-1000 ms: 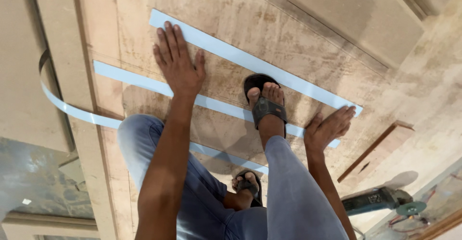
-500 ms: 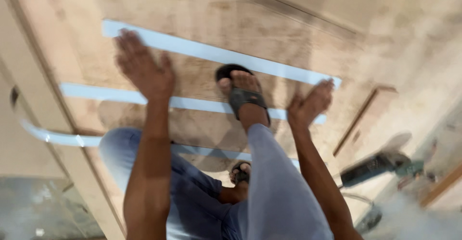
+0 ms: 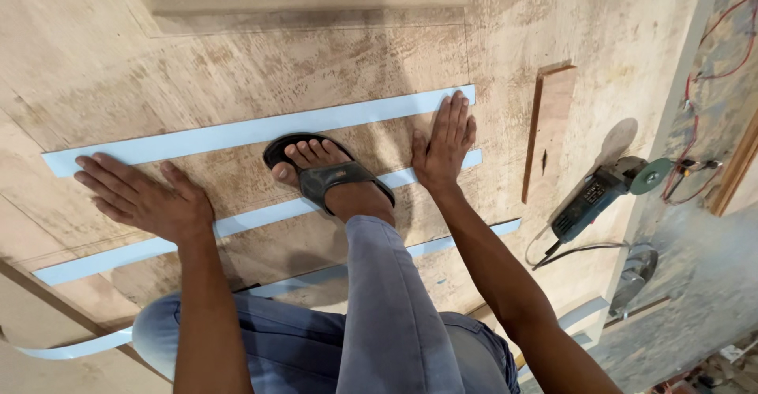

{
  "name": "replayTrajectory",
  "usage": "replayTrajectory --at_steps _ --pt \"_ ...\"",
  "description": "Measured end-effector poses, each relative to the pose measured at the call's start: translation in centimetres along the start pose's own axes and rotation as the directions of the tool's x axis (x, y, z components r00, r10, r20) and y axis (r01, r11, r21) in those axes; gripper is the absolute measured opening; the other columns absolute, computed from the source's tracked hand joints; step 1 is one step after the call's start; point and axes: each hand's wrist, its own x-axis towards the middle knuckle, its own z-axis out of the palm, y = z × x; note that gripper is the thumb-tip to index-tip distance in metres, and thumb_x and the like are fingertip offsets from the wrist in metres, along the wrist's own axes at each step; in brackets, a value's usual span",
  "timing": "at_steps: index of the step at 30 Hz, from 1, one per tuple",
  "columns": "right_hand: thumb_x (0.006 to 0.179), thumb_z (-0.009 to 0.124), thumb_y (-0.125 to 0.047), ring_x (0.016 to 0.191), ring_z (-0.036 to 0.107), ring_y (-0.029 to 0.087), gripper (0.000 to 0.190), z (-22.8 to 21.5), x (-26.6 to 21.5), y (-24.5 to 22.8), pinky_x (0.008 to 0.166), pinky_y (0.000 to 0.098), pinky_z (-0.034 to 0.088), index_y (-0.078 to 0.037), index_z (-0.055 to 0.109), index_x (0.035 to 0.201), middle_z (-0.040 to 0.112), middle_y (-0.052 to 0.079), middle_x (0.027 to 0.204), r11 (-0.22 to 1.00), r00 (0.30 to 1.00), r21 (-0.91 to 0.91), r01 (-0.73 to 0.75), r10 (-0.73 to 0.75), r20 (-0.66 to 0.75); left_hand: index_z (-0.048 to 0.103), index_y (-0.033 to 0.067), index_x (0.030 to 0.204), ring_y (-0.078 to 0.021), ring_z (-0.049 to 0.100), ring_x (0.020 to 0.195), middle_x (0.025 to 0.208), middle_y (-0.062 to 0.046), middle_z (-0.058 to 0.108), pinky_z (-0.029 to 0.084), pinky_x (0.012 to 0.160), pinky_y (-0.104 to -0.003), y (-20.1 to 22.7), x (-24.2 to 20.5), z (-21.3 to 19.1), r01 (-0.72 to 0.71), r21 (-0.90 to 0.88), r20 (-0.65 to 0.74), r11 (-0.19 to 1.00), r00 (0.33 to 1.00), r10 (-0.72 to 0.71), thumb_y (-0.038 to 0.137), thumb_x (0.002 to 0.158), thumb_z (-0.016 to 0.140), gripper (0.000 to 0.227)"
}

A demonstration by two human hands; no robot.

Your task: The person uses an angle grinder to cut metal strips and then presses the strips onto the surface of a wooden door.

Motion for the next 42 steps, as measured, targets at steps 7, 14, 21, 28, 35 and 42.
replayTrajectory --at_steps 7,14,21,28,35,42 --pt "0.111 0.035 -0.047 0.162 0.014 0.037 0.073 0.1 0.1 -0.1 0.13 0.0551 0.006 0.005 0.024 0.162 0.021 0.025 0.171 1.0 1.0 -0.001 0.005 -0.005 -0.017 0.01 0.0022 0.171 -0.0336 0.004 0.168 0.179 -0.016 0.007 0.005 0.134 -0.05 -0.3 0.1 0.4 0.0 0.0 -0.021 1.0 1.0 0.0 0.054 0.118 0.025 0.076" --pt "0.111 0.034 -0.048 0.162 0.013 0.037 0.074 0.6 -0.3 0.1 0.13 0.0546 0.006 0.004 0.023 0.163 0.02 0.024 0.171 1.0 1.0 -0.008 -0.007 0.007 -0.003 0.011 0.0024 0.171 -0.0336 0.006 0.168 0.179 -0.015 0.008 0.006 0.135 -0.051 -0.4 0.1 0.2 -0.008 -0.006 -0.035 1.0 0.999 0.008 0.055 0.117 0.026 0.076" --pt "0.108 0.044 -0.041 0.163 0.012 0.037 0.075 1.1 0.1 -0.3 0.13 0.0533 0.004 0.003 0.021 0.164 0.018 0.023 0.173 0.999 0.997 0.013 0.049 -0.048 -0.057 0.016 -0.0002 0.169 -0.0367 0.009 0.166 0.177 -0.02 0.014 0.004 0.134 -0.055 -1.3 0.8 0.6 -0.025 -0.073 -0.074 0.997 0.997 0.02 0.046 0.114 0.047 0.078" --pt "0.112 0.04 -0.036 0.164 0.01 0.04 0.071 0.9 -0.5 -1.4 0.131 0.0549 0.003 0.006 0.016 0.165 0.014 0.027 0.174 0.993 0.991 -0.006 0.114 -0.114 -0.07 0.021 0.007 0.166 -0.0313 0.012 0.162 0.174 -0.012 0.018 0.008 0.13 -0.055 -2.6 0.3 1.6 0.01 -0.129 -0.097 0.992 0.995 -0.023 0.05 0.106 0.05 0.08" --pt "0.112 0.036 -0.04 0.163 0.009 0.04 0.073 1.1 -0.7 -1.0 0.13 0.0553 0.003 0.005 0.016 0.165 0.013 0.026 0.174 0.997 0.997 -0.05 0.061 -0.063 -0.039 0.02 0.0095 0.167 -0.0258 0.011 0.162 0.174 -0.008 0.016 0.01 0.132 -0.053 -2.6 0.1 0.7 0.003 -0.122 -0.137 0.993 0.99 -0.02 0.05 0.11 0.043 0.074" --pt "0.112 0.032 -0.044 0.163 0.008 0.039 0.074 0.8 -1.1 -1.2 0.13 0.0557 0.003 0.005 0.015 0.165 0.011 0.026 0.174 0.997 0.999 -0.065 0.044 -0.046 -0.021 0.017 0.0105 0.168 -0.0241 0.01 0.163 0.175 -0.006 0.013 0.009 0.133 -0.052 -2.6 0.2 0.9 0.008 -0.113 -0.113 0.994 0.993 -0.021 0.05 0.111 0.041 0.073"
